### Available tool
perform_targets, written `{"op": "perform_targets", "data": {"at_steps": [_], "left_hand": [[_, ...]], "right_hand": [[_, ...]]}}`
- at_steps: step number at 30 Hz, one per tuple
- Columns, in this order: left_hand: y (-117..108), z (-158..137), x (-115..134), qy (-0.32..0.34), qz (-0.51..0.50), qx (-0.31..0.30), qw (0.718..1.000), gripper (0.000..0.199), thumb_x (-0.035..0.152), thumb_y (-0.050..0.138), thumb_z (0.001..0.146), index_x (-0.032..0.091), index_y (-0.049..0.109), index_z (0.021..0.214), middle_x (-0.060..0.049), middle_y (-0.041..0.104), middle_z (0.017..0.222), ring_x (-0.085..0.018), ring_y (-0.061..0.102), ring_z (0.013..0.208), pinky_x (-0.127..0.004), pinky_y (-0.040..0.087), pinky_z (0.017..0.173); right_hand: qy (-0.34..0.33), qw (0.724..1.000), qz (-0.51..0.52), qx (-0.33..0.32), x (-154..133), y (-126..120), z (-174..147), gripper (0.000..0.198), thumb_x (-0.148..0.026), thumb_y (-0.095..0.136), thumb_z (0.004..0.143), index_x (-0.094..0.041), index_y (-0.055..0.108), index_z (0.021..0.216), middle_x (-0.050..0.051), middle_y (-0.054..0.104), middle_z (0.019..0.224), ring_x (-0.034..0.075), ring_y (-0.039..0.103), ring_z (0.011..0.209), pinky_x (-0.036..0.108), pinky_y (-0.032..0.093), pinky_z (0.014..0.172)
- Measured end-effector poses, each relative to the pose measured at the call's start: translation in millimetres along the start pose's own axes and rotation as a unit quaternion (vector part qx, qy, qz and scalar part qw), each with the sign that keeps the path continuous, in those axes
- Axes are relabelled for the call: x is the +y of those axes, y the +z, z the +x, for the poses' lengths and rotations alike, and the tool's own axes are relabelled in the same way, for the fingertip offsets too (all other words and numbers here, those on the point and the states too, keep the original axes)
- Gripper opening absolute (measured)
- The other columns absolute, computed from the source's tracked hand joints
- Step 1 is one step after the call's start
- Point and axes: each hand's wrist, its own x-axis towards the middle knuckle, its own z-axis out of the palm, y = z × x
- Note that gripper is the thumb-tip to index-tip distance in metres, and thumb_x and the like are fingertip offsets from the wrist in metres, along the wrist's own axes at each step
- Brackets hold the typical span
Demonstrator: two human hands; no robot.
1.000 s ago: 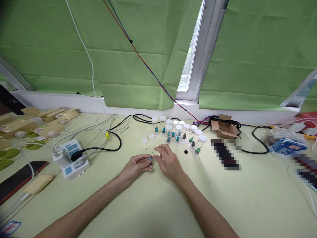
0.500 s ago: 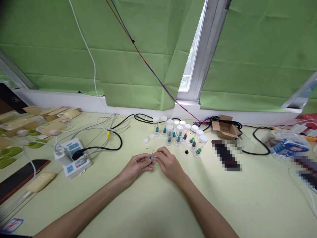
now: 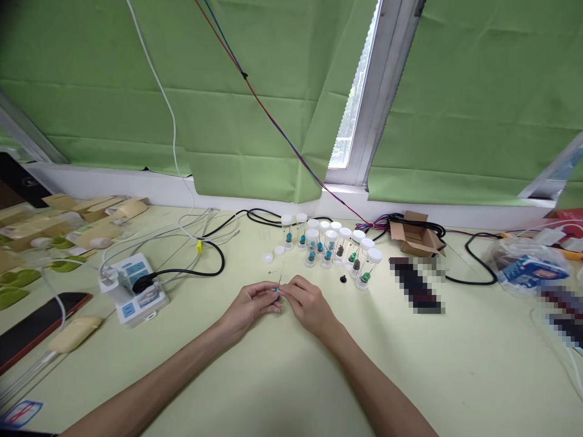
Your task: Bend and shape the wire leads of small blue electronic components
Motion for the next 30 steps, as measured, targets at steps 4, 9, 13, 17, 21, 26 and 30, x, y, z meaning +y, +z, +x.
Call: {"op": "perform_targets", "data": {"at_steps": [4,9,13,17,21,26,30], "left_hand": [[-0.4,0.2,0.5,-0.002,0.001,0.004,1.000,0.036,0.029,0.079,0.066,0.010,0.067,0.094,-0.008,0.070,0.079,-0.017,0.067,0.069,-0.036,0.055,0.078],[-0.4,-1.6,2.6,0.013,0.013,-0.022,1.000,0.033,0.029,0.075,0.071,0.011,0.067,0.096,-0.007,0.068,0.073,-0.018,0.066,0.070,-0.037,0.053,0.080],[-0.2,-2.1,3.7,0.017,0.020,-0.024,0.999,0.033,0.031,0.075,0.070,0.012,0.069,0.096,-0.007,0.068,0.073,-0.019,0.065,0.070,-0.037,0.052,0.079],[-1.5,-0.6,2.2,0.024,0.037,-0.017,0.999,0.032,0.031,0.075,0.070,0.012,0.069,0.096,-0.006,0.068,0.071,-0.017,0.064,0.066,-0.036,0.050,0.077],[-3.1,0.2,0.3,0.056,0.065,-0.015,0.996,0.030,0.032,0.072,0.072,0.014,0.068,0.096,-0.005,0.067,0.071,-0.018,0.063,0.066,-0.033,0.049,0.073],[-1.3,-0.9,2.5,0.096,0.091,-0.029,0.991,0.025,0.030,0.067,0.077,0.016,0.065,0.097,-0.003,0.066,0.074,-0.017,0.063,0.065,-0.032,0.049,0.070],[0.2,-1.4,4.2,0.107,0.104,-0.026,0.988,0.024,0.032,0.067,0.077,0.016,0.065,0.095,-0.004,0.066,0.079,-0.017,0.064,0.067,-0.030,0.050,0.066]], "right_hand": [[0.070,0.995,0.068,0.007,-7.7,3.5,1.6,0.019,-0.025,0.051,0.091,-0.021,0.069,0.093,0.003,0.059,0.071,0.014,0.057,0.063,0.027,0.048,0.060],[0.207,0.950,0.233,-0.008,-17.4,9.1,4.6,0.022,-0.033,0.053,0.090,-0.020,0.069,0.088,0.000,0.061,0.064,0.011,0.054,0.048,0.024,0.046,0.048],[0.259,0.906,0.334,-0.017,-21.0,11.7,7.6,0.025,-0.039,0.057,0.086,-0.017,0.068,0.085,0.001,0.063,0.063,0.011,0.055,0.046,0.024,0.045,0.042],[0.280,0.876,0.393,-0.021,-19.9,10.9,9.2,0.025,-0.040,0.062,0.082,-0.015,0.067,0.085,0.002,0.066,0.065,0.011,0.057,0.047,0.023,0.046,0.043],[0.287,0.860,0.422,-0.021,-17.9,11.2,8.9,0.021,-0.035,0.066,0.080,-0.015,0.068,0.086,0.003,0.068,0.067,0.011,0.058,0.048,0.023,0.045,0.043],[0.280,0.873,0.398,0.000,-21.0,13.6,8.2,0.012,-0.026,0.072,0.074,-0.017,0.070,0.081,-0.001,0.062,0.059,0.010,0.056,0.046,0.022,0.045,0.045],[0.282,0.888,0.362,0.019,-25.3,15.2,6.5,0.011,-0.024,0.074,0.071,-0.018,0.070,0.079,-0.002,0.061,0.063,0.009,0.054,0.047,0.022,0.046,0.048]]}}
